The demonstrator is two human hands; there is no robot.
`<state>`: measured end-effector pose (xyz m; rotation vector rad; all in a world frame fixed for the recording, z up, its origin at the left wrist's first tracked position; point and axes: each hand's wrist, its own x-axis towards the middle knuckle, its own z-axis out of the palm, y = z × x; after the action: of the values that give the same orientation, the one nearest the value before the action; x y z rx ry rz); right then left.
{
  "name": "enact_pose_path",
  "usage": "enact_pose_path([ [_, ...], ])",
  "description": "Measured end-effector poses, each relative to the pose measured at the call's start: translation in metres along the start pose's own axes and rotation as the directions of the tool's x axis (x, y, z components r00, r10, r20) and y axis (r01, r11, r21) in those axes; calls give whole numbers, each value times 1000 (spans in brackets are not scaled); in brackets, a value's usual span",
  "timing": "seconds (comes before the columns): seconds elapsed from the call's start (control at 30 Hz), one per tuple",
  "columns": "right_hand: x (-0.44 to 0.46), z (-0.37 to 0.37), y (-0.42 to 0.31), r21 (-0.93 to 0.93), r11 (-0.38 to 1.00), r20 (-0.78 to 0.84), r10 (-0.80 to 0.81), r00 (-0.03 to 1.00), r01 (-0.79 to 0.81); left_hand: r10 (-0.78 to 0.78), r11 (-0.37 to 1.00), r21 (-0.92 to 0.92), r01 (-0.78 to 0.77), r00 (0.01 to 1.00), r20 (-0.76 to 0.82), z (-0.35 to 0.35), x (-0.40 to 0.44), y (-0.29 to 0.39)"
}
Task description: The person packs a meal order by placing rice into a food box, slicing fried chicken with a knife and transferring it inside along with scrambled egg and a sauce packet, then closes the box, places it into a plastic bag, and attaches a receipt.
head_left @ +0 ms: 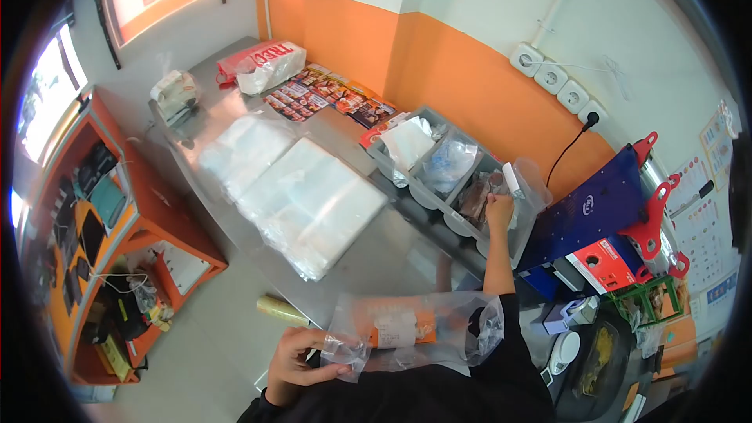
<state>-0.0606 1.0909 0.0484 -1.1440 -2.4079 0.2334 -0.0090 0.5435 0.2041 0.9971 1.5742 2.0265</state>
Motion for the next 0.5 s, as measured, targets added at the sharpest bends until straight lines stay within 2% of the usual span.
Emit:
enact_pose_path([
  [0.03,0,-8,0,-2,1000,-4,2,1000,-2,33,999,-10,-33,999,1,1,3,2],
  [0.1,-4,-43,-8,123,986,5,-112,994,110,69,997,-18,-69,998,6,3,2,4],
  [0.13,-12,-70,-23,494,870,75,-31,997,-10,43,999,-19,-43,999,-3,4,1,4],
  [0.17,-24,-102,-43,778,612,174,14,985,-146,13,1000,-20,-13,1000,-14,5,-1,4],
  [0.2,-33,-132,-58,902,410,203,-121,972,-137,7,1000,-18,-8,1000,-20,6,-3,2],
  [0.23,-46,-164,-73,970,183,202,-255,946,-158,-13,999,-32,10,996,-89,8,-4,-2],
  [0.3,-98,-238,-123,996,7,90,-330,940,-93,-47,998,-38,41,985,-166,10,-4,-9],
  [0.37,-150,-283,-146,988,-31,-139,-593,793,150,-53,991,-132,25,977,-206,9,5,-14],
  [0.43,-190,-285,-155,935,-31,-224,-823,522,352,-34,985,-174,-3,977,-209,12,17,-14],
  [0.5,-223,-277,-179,658,155,-98,-953,288,737,-7,975,-218,-39,978,-208,13,29,-16],
])
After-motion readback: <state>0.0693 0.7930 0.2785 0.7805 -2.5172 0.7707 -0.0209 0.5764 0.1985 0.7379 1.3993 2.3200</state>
